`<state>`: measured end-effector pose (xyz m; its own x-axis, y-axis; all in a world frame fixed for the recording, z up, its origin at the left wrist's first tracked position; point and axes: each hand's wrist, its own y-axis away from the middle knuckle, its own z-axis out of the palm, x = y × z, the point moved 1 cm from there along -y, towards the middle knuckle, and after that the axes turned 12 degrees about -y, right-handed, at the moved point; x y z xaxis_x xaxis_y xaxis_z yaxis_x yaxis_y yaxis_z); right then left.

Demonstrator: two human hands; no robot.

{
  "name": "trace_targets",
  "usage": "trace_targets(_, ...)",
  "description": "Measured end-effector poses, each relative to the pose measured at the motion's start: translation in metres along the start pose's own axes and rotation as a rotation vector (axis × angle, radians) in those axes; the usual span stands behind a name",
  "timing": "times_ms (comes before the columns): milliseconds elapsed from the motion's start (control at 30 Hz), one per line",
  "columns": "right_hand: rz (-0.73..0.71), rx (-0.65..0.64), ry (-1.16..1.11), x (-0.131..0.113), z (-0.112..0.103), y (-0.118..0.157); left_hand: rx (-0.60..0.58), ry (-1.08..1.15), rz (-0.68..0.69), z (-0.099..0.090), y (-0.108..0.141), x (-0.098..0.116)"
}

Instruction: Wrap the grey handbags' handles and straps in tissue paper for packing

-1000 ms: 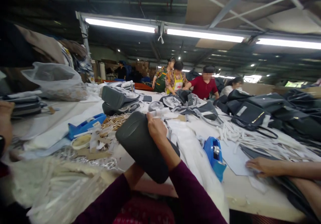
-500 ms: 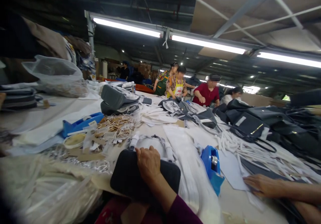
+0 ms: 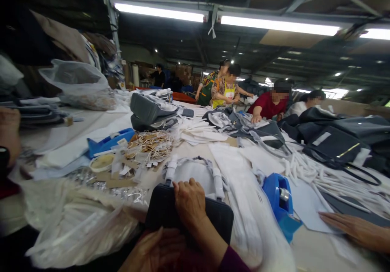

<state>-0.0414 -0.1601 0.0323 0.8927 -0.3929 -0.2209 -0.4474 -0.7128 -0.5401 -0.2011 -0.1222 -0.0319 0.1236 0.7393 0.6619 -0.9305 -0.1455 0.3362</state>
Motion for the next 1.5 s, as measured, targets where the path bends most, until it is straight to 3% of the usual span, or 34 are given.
trace_targets(100, 0.006, -0.006, 0.026, 0.007, 0.002, -0.014, -0.034, -0.085, 0.068, 0.002, -0.020, 0.014)
trace_targets(200, 0.022, -0.036, 0.012, 0.011, 0.000, -0.020, -0.026, -0.347, 0.111, 0.003, -0.032, 0.026)
trace_targets(267, 0.029, -0.081, -0.065, 0.012, -0.005, -0.019, 0.034, -0.531, 0.158, -0.001, -0.031, 0.039)
trace_targets(367, 0.067, -0.141, -0.301, 0.017, -0.018, -0.018, 0.215, -0.685, 0.343, -0.011, -0.024, 0.074)
trace_targets(467, 0.224, -0.149, -0.620, 0.028, -0.026, -0.026, 0.422, -0.785, 0.552, -0.022, -0.028, 0.116)
trace_targets(567, 0.420, -0.134, -0.913, 0.044, -0.023, -0.041, 0.499, -0.879, 0.632, -0.032, -0.051, 0.147)
trace_targets(667, 0.507, -0.127, -1.011, 0.055, -0.011, -0.052, 0.510, -0.942, 0.604, -0.039, -0.081, 0.163)
trace_targets(767, 0.561, -0.199, -1.020, 0.060, 0.000, -0.058, 0.442, -0.941, 0.520, -0.040, -0.105, 0.169)
trace_targets(867, 0.625, -0.389, -1.045, 0.056, 0.003, -0.061, 0.351, -0.905, 0.430, -0.037, -0.117, 0.171)
trace_targets(1067, 0.425, -0.768, -1.039, 0.040, -0.022, -0.066, 0.235, -0.959, 0.392, -0.028, -0.125, 0.174)
trace_targets(1233, 0.271, -0.809, -1.028, 0.037, -0.038, -0.069, 0.231, -0.993, 0.386, -0.026, -0.132, 0.170)
trace_targets(1500, 0.162, -0.697, -1.121, 0.038, -0.027, -0.066, 0.223, -0.857, 0.475, -0.012, -0.128, 0.165)
